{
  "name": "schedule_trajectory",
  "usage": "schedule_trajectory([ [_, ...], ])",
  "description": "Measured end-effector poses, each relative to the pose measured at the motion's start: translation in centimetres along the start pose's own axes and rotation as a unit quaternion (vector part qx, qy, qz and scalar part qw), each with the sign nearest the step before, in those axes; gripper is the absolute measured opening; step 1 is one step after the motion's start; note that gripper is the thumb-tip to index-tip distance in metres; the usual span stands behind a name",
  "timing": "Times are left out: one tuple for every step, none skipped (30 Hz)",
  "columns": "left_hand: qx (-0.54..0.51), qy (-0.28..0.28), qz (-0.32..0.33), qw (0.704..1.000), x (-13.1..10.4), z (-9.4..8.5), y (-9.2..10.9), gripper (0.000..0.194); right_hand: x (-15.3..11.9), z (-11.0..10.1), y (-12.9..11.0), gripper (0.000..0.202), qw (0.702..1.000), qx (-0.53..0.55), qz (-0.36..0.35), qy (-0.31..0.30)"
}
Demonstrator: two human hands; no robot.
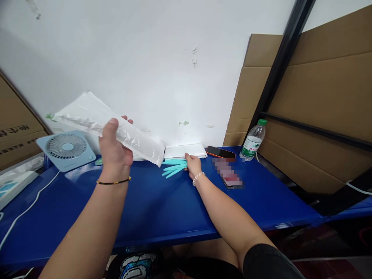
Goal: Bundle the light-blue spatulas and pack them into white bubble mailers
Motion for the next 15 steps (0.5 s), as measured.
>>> schedule_trajectory([
  [0.023, -0.010, 0.024, 0.999, 0.4, -0.2, 0.9, 0.041, 0.2, -0.8, -0.3, 0.029, 0.999, -0.046, -0.017, 0.024],
  [0.056, -0.021, 0.044, 0.997, 0.8, -0.3, 1.6, 0.043, 0.3, -1.4, -0.6, 0.030, 0.995, -0.087, -0.033, 0.039],
  [0.101, -0.037, 0.056, 0.993, 1.0, -0.4, 2.0, 0.047, 0.3, -1.8, -0.9, 0.032, 0.990, -0.125, -0.048, 0.050],
  [0.158, -0.057, 0.060, 0.984, 1.1, -0.5, 2.0, 0.053, 0.2, -2.1, -1.1, 0.033, 0.984, -0.158, -0.062, 0.057],
  [0.227, -0.083, 0.053, 0.969, 1.0, -0.7, 1.5, 0.058, 0.1, -2.3, -1.3, 0.034, 0.979, -0.182, -0.073, 0.064],
  [0.302, -0.112, 0.037, 0.946, 0.8, -1.0, 0.6, 0.063, 0.0, -2.3, -1.5, 0.035, 0.972, -0.207, -0.087, 0.071],
  [0.379, -0.142, 0.013, 0.914, 0.4, -1.6, -0.7, 0.065, -0.2, -2.3, -1.8, 0.035, 0.962, -0.241, -0.105, 0.076],
  [0.452, -0.173, -0.019, 0.875, -0.2, -2.6, -2.4, 0.066, -0.5, -2.1, -2.2, 0.034, 0.947, -0.283, -0.126, 0.081],
  [0.513, -0.198, -0.057, 0.833, -0.8, -3.9, -4.2, 0.064, -0.7, -1.8, -2.5, 0.033, 0.927, -0.332, -0.150, 0.084],
  [0.558, -0.215, -0.097, 0.796, -1.5, -5.6, -5.8, 0.062, -1.0, -1.4, -2.8, 0.032, 0.902, -0.385, -0.174, 0.082],
  [0.588, -0.231, -0.138, 0.763, -2.2, -7.3, -7.4, 0.061, -1.3, -1.0, -3.0, 0.032, 0.876, -0.434, -0.195, 0.078],
  [0.601, -0.234, -0.168, 0.745, -2.7, -9.0, -8.5, 0.062, -1.5, -0.6, -3.0, 0.033, 0.854, -0.470, -0.210, 0.073],
  [0.604, -0.232, -0.193, 0.738, -3.1, -10.5, -9.4, 0.062, -1.6, -0.4, -3.0, 0.033, 0.841, -0.491, -0.216, 0.069],
  [0.602, -0.215, -0.211, 0.740, -3.3, -11.8, -9.9, 0.060, -1.7, -0.3, -2.8, 0.033, 0.833, -0.506, -0.215, 0.068],
  [0.594, -0.200, -0.219, 0.748, -3.4, -12.5, -10.1, 0.060, -1.7, -0.2, -2.6, 0.033, 0.827, -0.518, -0.209, 0.068],
])
Point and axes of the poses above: each hand's wrist, its own x-axis towards the middle knuckle, its own z-axis out of the palm, y = z × x, the point moved 9 cm from there along x, towards the middle knuckle, and after that the axes turned 12 degrees about -x, right-handed, at the moved point
